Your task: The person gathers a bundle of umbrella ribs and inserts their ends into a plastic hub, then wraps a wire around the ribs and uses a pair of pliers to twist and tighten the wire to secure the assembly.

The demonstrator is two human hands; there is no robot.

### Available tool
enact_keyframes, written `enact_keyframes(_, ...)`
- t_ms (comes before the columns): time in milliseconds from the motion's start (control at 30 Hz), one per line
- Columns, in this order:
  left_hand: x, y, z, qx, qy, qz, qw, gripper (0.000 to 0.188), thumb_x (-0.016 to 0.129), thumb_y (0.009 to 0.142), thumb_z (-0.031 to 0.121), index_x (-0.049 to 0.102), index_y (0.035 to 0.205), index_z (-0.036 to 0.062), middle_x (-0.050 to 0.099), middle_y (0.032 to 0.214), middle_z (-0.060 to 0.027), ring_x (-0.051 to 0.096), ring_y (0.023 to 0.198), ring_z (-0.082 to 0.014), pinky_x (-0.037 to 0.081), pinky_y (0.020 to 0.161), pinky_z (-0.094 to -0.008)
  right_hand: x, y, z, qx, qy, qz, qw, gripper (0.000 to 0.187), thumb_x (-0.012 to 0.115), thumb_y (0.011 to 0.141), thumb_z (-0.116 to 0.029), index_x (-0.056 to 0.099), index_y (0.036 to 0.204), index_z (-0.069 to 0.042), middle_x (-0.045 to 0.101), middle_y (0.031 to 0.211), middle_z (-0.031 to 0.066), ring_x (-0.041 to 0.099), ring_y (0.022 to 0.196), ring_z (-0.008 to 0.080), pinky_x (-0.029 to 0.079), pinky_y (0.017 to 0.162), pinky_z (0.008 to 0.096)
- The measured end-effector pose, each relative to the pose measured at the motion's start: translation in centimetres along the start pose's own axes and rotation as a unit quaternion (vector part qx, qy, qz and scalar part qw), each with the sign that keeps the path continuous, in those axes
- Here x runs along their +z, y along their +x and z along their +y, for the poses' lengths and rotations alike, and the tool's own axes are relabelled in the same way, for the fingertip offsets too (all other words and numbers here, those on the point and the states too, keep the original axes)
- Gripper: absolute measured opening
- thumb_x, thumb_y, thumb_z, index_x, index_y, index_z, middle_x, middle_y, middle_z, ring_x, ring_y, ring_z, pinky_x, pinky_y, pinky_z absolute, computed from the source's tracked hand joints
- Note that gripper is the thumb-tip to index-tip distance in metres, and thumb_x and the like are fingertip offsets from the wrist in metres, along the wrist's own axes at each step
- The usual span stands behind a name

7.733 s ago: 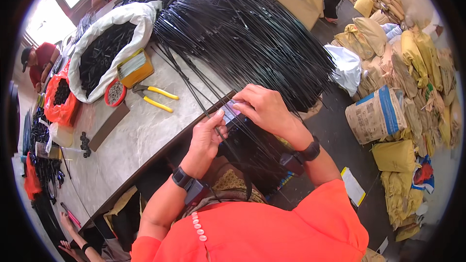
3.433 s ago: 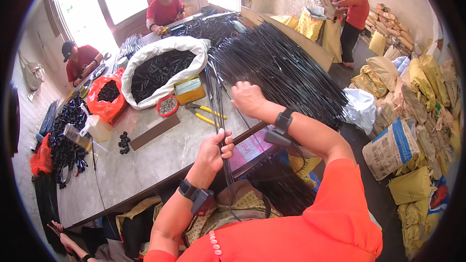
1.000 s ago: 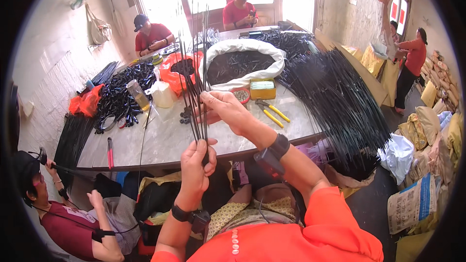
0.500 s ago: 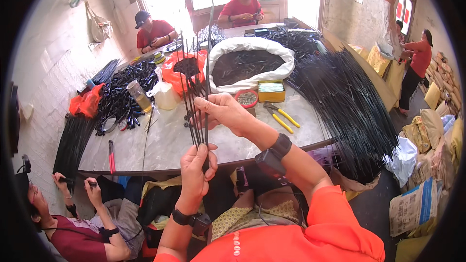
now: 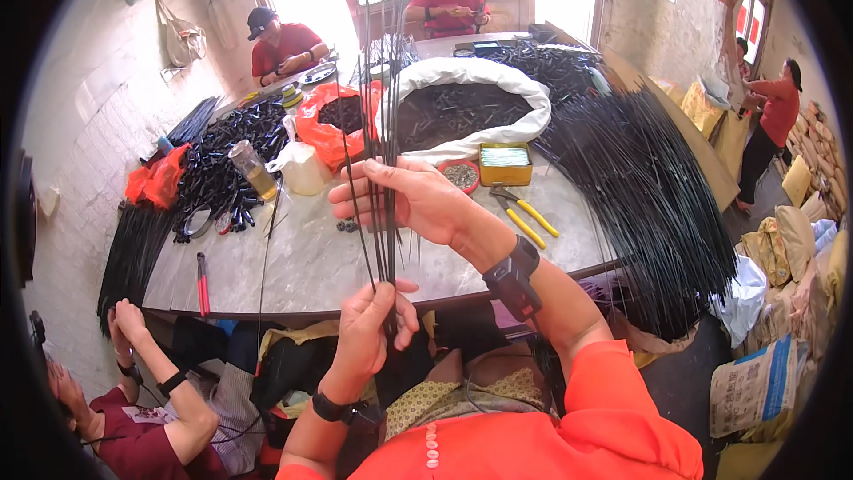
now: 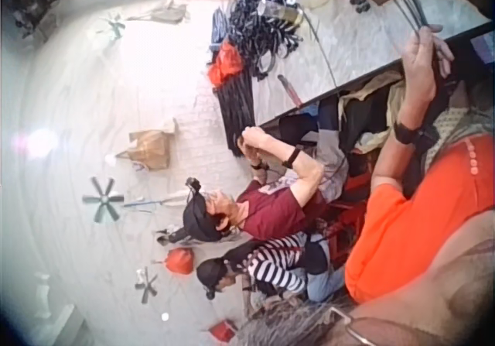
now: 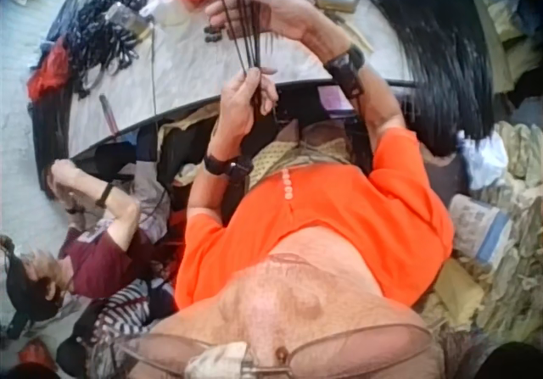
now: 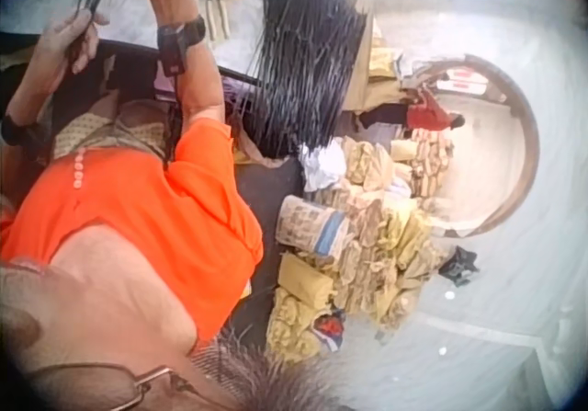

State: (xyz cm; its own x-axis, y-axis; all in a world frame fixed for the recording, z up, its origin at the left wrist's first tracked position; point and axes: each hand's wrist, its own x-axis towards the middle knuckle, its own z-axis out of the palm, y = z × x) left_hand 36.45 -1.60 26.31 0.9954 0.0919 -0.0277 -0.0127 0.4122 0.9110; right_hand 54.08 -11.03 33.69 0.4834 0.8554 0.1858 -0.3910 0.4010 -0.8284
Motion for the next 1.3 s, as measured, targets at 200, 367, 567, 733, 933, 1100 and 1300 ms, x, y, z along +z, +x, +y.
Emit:
enact_keyframes(200,0.4,1.2,1.0,0.029,0.009,0.000,1.000,0.032,0.050,0.104,0.017,0.054,0.126,-0.0052,0.068,0.088,-0.0137,0.068,0.075,-0.0196,0.053,0.071,-0.0279,-1.0,-1.5,0.4,-0.026,-0.076,-0.036,0.996,0.037,0.060,0.100,-0.022,0.055,0.128,0.001,0.070,0.110,0.0157,0.071,0.101,0.0256,0.055,0.089,0.0352)
enact_keyframes(367,0.2,2.4,1.8,0.034,0.054,-0.045,0.997,0.032,0.050,0.103,0.017,0.054,0.126,-0.0051,0.069,0.090,-0.0147,0.069,0.075,-0.0208,0.054,0.071,-0.0284,-1.6,-2.1,0.3,-0.036,-0.085,-0.028,0.995,0.033,0.060,0.100,-0.021,0.059,0.124,0.002,0.071,0.107,0.0156,0.071,0.099,0.0246,0.056,0.086,0.0341)
enact_keyframes(567,0.7,3.0,2.3,-0.026,0.052,-0.023,0.998,0.030,0.051,0.103,0.020,0.058,0.118,-0.0048,0.070,0.091,-0.0166,0.072,0.079,-0.0224,0.056,0.072,-0.0294,-1.7,-2.8,0.9,-0.044,-0.089,-0.007,0.995,0.033,0.063,0.098,-0.017,0.059,0.123,0.004,0.071,0.104,0.0167,0.071,0.095,0.0238,0.057,0.084,0.0339)
enact_keyframes(733,0.9,3.2,3.2,-0.057,0.052,-0.051,0.996,0.028,0.053,0.102,0.020,0.060,0.113,-0.0046,0.071,0.092,-0.0174,0.072,0.080,-0.0233,0.058,0.074,-0.0325,-2.0,-3.2,0.9,-0.041,-0.098,0.000,0.994,0.033,0.063,0.098,-0.017,0.059,0.122,0.005,0.071,0.103,0.0166,0.071,0.094,0.0240,0.057,0.084,0.0341)
enact_keyframes(933,-0.2,3.6,3.8,-0.096,0.065,-0.134,0.984,0.023,0.062,0.097,0.013,0.060,0.114,-0.0039,0.071,0.096,-0.0167,0.072,0.090,-0.0246,0.059,0.084,-0.0350,-2.1,-3.7,1.3,-0.038,-0.113,-0.030,0.992,0.035,0.063,0.099,-0.023,0.059,0.121,0.004,0.071,0.103,0.0157,0.070,0.093,0.0211,0.057,0.084,0.0334)
enact_keyframes(1100,-0.3,4.0,4.2,-0.117,0.102,-0.114,0.981,0.022,0.064,0.093,0.004,0.060,0.114,-0.0034,0.072,0.098,-0.0142,0.072,0.094,-0.0240,0.058,0.087,-0.0359,-1.8,-4.1,1.8,-0.039,-0.132,-0.040,0.990,0.039,0.058,0.102,-0.029,0.058,0.125,0.003,0.070,0.109,0.0165,0.069,0.099,0.0209,0.056,0.089,0.0345)
enact_keyframes(1300,-0.9,4.0,2.7,-0.072,0.141,-0.121,0.980,0.016,0.066,0.090,0.002,0.067,0.105,-0.0030,0.073,0.096,-0.0110,0.072,0.091,-0.0194,0.058,0.084,-0.0318,-0.9,-4.7,1.8,0.023,-0.034,-0.035,0.999,0.057,0.041,0.106,-0.043,0.053,0.130,0.007,0.068,0.115,0.0210,0.069,0.104,0.0277,0.054,0.094,0.0396)
